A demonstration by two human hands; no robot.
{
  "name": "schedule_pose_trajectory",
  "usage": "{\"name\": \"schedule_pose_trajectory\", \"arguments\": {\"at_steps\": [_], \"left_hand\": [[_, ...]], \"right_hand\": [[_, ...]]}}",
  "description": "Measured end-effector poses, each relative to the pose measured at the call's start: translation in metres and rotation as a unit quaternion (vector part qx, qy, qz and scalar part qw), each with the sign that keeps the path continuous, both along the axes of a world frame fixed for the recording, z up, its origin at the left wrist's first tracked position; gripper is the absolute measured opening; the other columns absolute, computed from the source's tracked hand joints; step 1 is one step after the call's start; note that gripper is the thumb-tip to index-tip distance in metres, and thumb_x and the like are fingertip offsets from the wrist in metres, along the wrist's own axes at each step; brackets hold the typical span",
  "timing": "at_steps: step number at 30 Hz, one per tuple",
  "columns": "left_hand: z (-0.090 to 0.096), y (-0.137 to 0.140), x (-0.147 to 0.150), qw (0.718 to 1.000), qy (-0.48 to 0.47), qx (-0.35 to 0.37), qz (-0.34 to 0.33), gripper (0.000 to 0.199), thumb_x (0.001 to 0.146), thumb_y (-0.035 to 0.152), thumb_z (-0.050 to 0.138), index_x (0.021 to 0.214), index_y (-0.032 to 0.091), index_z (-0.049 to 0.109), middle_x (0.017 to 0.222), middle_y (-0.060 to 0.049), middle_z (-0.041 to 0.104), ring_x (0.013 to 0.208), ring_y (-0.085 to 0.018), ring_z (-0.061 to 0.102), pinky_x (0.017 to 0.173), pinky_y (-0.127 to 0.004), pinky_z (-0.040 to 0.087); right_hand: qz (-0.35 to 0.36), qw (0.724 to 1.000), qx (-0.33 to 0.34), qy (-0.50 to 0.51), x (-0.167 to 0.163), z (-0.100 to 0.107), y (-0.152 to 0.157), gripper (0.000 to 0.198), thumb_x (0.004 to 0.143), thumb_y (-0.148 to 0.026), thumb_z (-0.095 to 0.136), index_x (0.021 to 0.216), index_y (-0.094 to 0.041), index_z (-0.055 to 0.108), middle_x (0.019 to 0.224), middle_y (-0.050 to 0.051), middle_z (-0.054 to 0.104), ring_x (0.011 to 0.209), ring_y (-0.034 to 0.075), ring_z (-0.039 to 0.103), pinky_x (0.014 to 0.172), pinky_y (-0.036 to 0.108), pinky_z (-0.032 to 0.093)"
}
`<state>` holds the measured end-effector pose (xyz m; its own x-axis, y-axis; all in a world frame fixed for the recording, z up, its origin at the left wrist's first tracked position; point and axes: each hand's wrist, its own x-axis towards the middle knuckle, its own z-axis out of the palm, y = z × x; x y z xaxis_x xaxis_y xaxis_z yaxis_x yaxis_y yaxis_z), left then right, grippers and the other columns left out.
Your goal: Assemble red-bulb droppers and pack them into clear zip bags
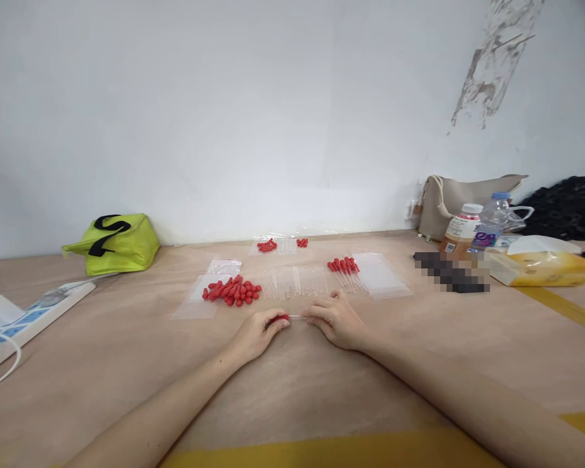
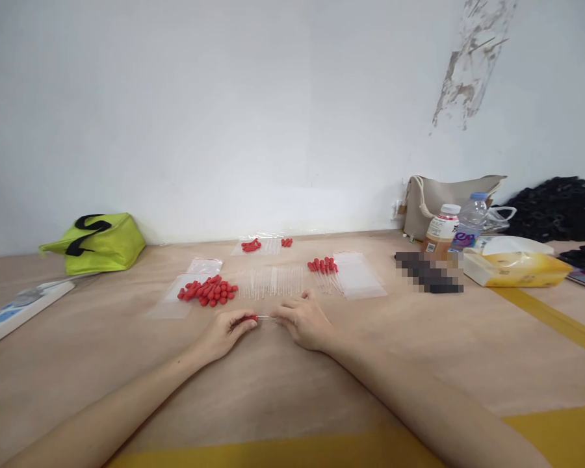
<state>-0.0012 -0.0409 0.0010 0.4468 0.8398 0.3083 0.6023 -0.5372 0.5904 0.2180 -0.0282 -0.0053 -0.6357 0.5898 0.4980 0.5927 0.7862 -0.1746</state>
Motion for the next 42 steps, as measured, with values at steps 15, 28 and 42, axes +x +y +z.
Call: {"name": "schedule_pose_trajectory", "arguments": {"at_steps": [15, 28, 42], "left_hand": [[-0.001, -0.005, 0.004, 0.999, 0.027, 0.033, -0.003, 0.021, 0.084, 0.033, 0.047, 0.083, 0.021, 0.064, 0.076, -0.001, 0.063, 0.071, -0.015, 0.056, 0.065, -0.023, 0.042], [0.000, -0.007, 0.005, 0.994, 0.067, 0.075, -0.047, 0.019, 0.085, 0.030, 0.045, 0.081, 0.019, 0.060, 0.074, -0.002, 0.060, 0.068, -0.014, 0.053, 0.063, -0.024, 0.040], [0.000, 0.002, 0.004, 0.997, 0.039, 0.072, -0.014, 0.013, 0.080, 0.030, 0.055, 0.085, 0.020, 0.061, 0.076, 0.000, 0.061, 0.066, -0.013, 0.055, 0.061, -0.022, 0.041]], "right_hand": [[-0.012, 1.000, 0.017, 0.008, 0.002, -0.002, -0.004, 0.023, 0.086, -0.023, 0.042, 0.097, -0.026, 0.063, 0.077, 0.001, 0.064, 0.074, 0.011, 0.054, 0.074, 0.031, 0.022], [0.001, 0.999, -0.049, 0.002, -0.010, -0.004, -0.007, 0.026, 0.088, -0.025, 0.034, 0.083, -0.021, 0.059, 0.077, 0.001, 0.067, 0.066, 0.012, 0.055, 0.072, 0.030, 0.024], [0.012, 0.997, -0.070, 0.020, -0.004, -0.002, 0.000, 0.024, 0.089, -0.027, 0.037, 0.092, -0.025, 0.060, 0.083, 0.000, 0.067, 0.074, 0.013, 0.057, 0.074, 0.030, 0.026]]}}
